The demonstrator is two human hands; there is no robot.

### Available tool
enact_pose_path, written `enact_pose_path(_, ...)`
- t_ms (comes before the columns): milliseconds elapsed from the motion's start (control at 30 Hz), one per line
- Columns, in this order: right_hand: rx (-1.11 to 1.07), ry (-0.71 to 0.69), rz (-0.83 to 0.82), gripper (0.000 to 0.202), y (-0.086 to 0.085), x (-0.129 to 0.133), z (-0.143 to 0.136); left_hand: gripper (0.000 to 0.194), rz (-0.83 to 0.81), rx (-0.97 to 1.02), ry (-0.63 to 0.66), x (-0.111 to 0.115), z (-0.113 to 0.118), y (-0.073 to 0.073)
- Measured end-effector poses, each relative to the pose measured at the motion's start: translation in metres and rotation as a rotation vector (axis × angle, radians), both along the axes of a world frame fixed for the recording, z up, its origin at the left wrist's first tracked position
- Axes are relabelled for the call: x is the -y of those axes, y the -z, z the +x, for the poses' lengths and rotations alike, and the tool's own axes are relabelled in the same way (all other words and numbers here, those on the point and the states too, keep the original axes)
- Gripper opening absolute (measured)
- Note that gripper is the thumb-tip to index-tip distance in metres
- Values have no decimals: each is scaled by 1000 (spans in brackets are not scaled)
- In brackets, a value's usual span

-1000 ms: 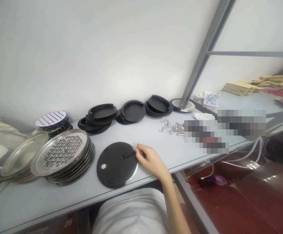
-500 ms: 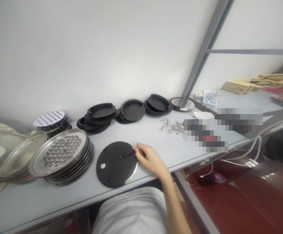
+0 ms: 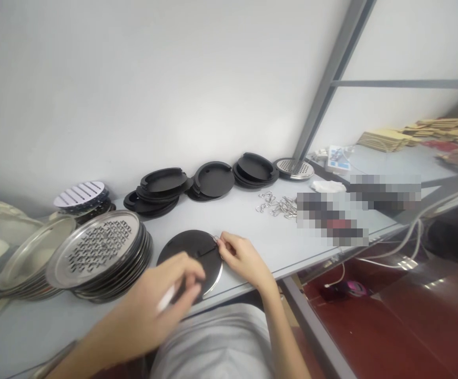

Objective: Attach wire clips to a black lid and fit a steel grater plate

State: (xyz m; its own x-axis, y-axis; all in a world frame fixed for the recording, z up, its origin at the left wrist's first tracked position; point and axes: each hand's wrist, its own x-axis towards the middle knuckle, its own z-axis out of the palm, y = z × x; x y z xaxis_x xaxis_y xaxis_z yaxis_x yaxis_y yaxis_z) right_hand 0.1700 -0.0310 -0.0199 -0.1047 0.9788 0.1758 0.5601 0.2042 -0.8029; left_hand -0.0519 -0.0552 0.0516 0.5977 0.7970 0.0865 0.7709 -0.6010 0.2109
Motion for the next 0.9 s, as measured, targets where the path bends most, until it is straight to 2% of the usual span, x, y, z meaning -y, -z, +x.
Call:
enact_pose_path(67, -10, 10, 4, 28, 1, 0, -1, 26, 28, -24, 62, -19, 21, 8)
enact_pose_path(133, -21, 16, 3, 27, 2, 0, -1, 24, 88, -80, 52, -34, 35, 18)
enact_pose_path(233, -24, 10, 0, 26, 3, -1, -1, 21, 187, -137, 22, -47, 46, 31)
enact_pose_path(333, -17, 11, 7, 27, 4, -1, -1, 18, 197, -126, 46, -55, 52, 38)
enact_pose_path(433, -2, 22, 20, 29, 4, -1, -1, 15, 163, -94, 65, -58, 55, 39)
enact_pose_path(600, 42, 9, 28, 31, 3, -2, -1, 16, 87, -59, -1, -56, 55, 43)
enact_pose_path(900, 71, -41, 18, 34, 0, -10, -1, 14, 102, -31, 29, -52, 55, 47)
